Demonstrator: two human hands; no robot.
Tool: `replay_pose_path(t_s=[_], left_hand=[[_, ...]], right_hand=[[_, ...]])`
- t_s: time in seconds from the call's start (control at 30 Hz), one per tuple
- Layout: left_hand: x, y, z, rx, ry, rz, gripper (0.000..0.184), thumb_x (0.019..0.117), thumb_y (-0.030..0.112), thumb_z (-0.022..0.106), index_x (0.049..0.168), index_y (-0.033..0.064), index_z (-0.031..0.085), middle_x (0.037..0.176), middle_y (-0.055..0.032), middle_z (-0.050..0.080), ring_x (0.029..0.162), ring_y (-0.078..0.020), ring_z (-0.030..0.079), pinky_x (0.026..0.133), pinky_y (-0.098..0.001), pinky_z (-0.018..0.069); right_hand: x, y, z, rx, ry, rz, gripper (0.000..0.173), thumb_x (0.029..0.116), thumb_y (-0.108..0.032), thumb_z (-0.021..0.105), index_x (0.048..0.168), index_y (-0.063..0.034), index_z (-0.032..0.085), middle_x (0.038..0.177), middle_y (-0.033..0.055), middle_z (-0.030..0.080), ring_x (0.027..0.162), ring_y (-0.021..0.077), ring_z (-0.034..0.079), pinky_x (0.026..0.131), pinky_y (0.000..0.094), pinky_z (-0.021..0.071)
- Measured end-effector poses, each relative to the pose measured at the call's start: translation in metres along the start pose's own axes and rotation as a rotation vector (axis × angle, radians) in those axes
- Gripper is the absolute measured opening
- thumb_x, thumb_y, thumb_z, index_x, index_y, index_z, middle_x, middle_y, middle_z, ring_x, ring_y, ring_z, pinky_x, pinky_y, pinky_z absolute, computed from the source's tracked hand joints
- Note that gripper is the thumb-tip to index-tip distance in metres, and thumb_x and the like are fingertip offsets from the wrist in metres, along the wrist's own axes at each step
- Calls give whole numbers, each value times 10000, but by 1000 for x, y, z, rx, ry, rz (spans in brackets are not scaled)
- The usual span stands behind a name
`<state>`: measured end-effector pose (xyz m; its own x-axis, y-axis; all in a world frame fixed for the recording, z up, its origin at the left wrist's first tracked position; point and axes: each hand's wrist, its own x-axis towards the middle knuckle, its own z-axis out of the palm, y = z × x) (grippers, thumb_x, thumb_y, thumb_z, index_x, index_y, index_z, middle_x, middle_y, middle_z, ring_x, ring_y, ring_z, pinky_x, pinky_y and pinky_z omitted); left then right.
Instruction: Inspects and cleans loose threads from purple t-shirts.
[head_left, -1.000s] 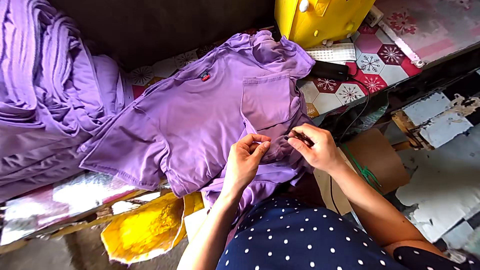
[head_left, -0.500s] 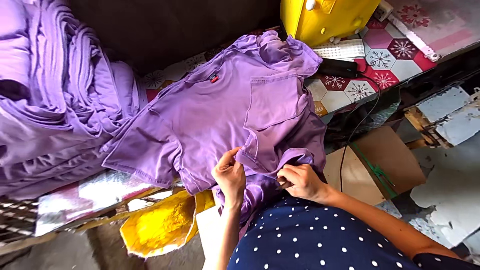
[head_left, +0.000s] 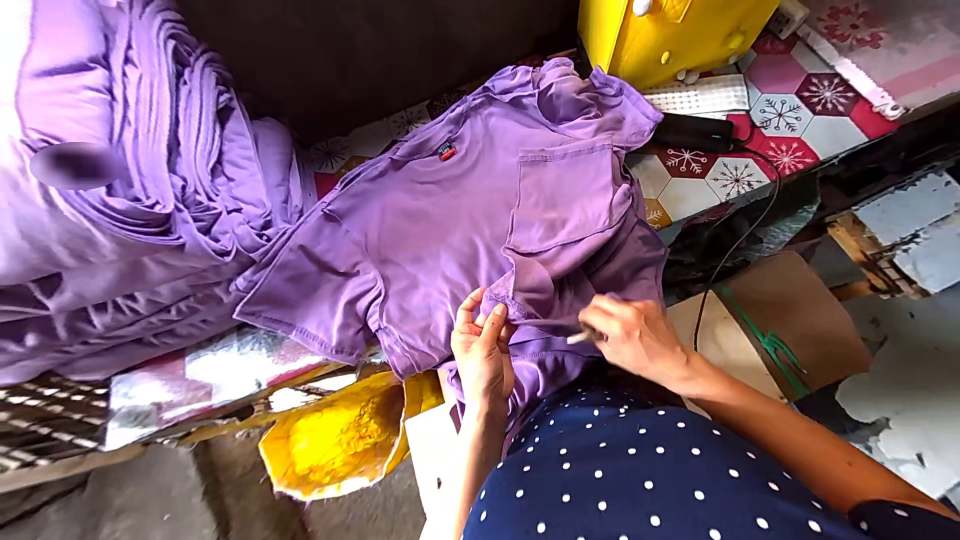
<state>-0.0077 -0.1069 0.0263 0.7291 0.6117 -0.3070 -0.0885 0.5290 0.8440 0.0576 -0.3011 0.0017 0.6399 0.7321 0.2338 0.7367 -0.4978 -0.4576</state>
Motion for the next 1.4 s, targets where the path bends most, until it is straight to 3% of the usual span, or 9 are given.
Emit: replay_pose_path(t_s=[0.13,0.23,0.3,0.4,0.53,0.77,1.0,1.2,1.4], left_hand=[[3,5,-7,21,-32,5,385,977,-149,452,1299,60,478,849,-27,727,711,-80,708,703,-227,602],[-2,8,-11,76,-117,35,387,970,-135,458,1312,45,479,860,-30,734,767,-98,725,766,-262,612],[-8,9,-13,108,-166,58,404,960,-131,467,1325,41,472,866,-23,747,801,-107,735,807,-283,611],[-15,8,-14,167,-256,112,438,954,-119,478,1367,16,433,914,-18,755,853,-103,737,849,-292,605],[-17,1,-17,245,-239,221,374,947,-101,508,1311,-13,500,833,12,745,774,-95,731,792,-302,618],[-16,-4,-17,301,-217,318,435,860,-150,640,1264,-46,517,823,4,753,738,-65,716,738,-238,604],[-6,-13,-27,378,-213,479,302,848,-114,694,1149,-107,676,1041,-51,754,877,-57,722,825,-233,612],[1,-24,-28,466,-159,671,105,844,-64,658,793,-15,736,796,27,719,778,23,663,739,-166,564],[0,-22,-31,571,-112,691,5,877,-54,683,878,-58,685,793,16,723,725,46,665,703,-137,568]], right_hand=[[-19,-15,0,401,-404,-212,87,860,-50,701,912,-7,757,923,157,738,774,335,729,603,530,568],[0,-27,-10,651,-122,-77,162,963,-129,660,966,-11,771,943,89,748,866,135,704,785,292,581],[21,-35,-3,644,225,36,183,936,-168,725,1010,-7,773,934,70,738,828,53,676,750,192,563],[47,-36,13,560,375,59,344,856,-263,827,1096,-23,773,975,56,702,815,56,643,710,205,554],[60,-39,27,650,445,40,81,876,-65,753,896,12,767,877,76,734,797,60,690,734,200,579],[55,-45,31,478,357,44,120,901,-114,718,885,1,744,825,95,715,724,152,684,653,300,572],[67,-60,-1,601,193,142,133,962,-121,646,896,-17,697,782,49,648,699,76,607,654,226,508],[68,-77,17,464,216,-62,85,886,-20,648,919,14,719,799,109,675,689,196,661,613,338,553],[68,-68,13,691,195,94,140,949,-123,677,891,-1,719,815,46,671,722,40,606,668,180,498]])
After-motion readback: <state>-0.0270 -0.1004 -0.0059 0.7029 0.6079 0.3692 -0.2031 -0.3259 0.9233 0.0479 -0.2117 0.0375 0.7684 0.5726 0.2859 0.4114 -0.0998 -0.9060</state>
